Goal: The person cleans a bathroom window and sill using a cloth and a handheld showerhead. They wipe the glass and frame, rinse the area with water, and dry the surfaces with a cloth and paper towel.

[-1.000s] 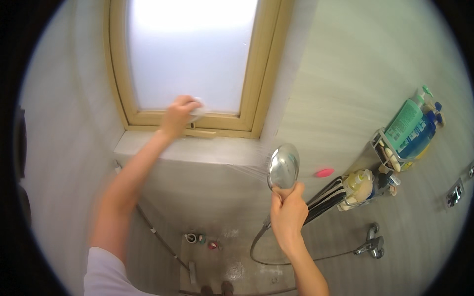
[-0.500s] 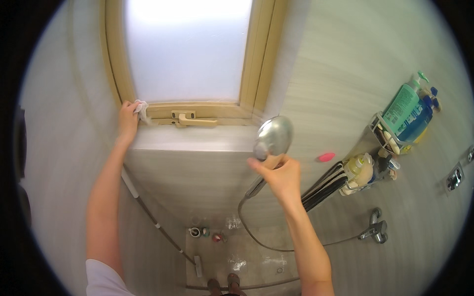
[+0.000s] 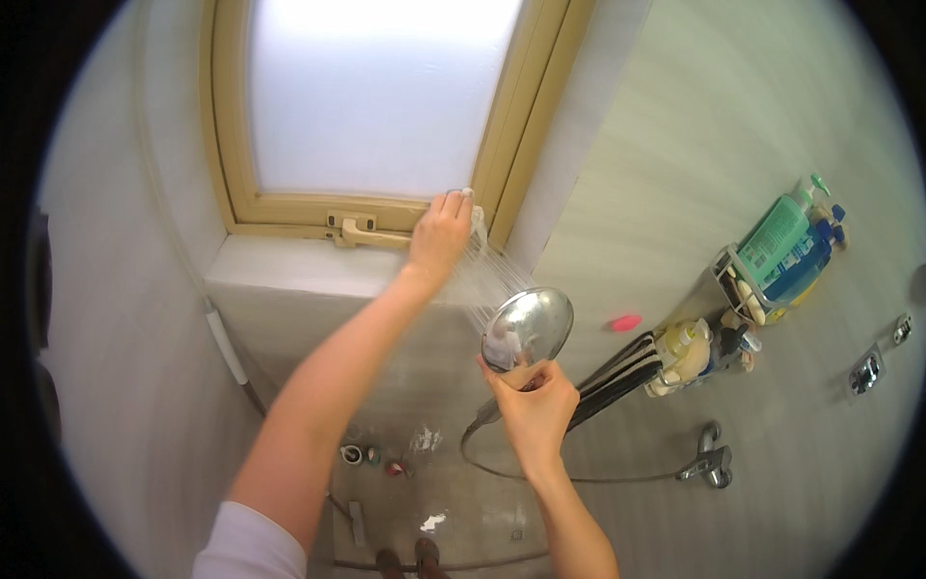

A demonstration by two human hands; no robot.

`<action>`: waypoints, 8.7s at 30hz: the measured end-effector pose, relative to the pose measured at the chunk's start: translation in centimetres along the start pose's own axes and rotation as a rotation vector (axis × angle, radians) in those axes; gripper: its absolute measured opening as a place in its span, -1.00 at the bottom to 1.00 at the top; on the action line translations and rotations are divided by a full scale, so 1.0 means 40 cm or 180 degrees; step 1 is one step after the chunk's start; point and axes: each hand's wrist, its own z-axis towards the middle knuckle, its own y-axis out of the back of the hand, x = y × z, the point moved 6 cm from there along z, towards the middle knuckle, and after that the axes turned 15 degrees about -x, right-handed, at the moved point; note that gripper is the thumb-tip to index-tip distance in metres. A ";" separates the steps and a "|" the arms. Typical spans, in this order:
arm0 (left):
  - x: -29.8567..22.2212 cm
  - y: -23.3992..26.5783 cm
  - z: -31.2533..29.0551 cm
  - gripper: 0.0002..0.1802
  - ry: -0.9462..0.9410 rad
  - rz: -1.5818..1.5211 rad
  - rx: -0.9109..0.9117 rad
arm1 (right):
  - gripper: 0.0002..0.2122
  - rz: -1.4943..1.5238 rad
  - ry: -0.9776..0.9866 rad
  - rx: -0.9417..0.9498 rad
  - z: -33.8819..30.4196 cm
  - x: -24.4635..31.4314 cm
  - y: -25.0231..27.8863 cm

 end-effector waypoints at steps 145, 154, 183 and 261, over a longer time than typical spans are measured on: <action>0.627 0.554 -0.054 -0.68 0.0980 0.2131 0.2224 | -0.71 0.1312 -0.0074 0.1634 -0.197 0.273 -0.290; 0.665 0.532 -0.058 -0.67 0.1102 0.2108 0.2054 | -0.71 0.1217 0.0255 0.1696 -0.210 0.323 -0.341; 0.231 0.445 -0.176 -0.66 0.0501 -0.0196 0.0771 | -0.72 0.0453 0.0094 0.0775 -0.153 0.128 -0.192; 0.114 0.066 0.329 -0.47 -0.2100 -0.0672 -0.0273 | -0.70 0.0368 -0.0185 -0.0471 -0.040 0.137 0.001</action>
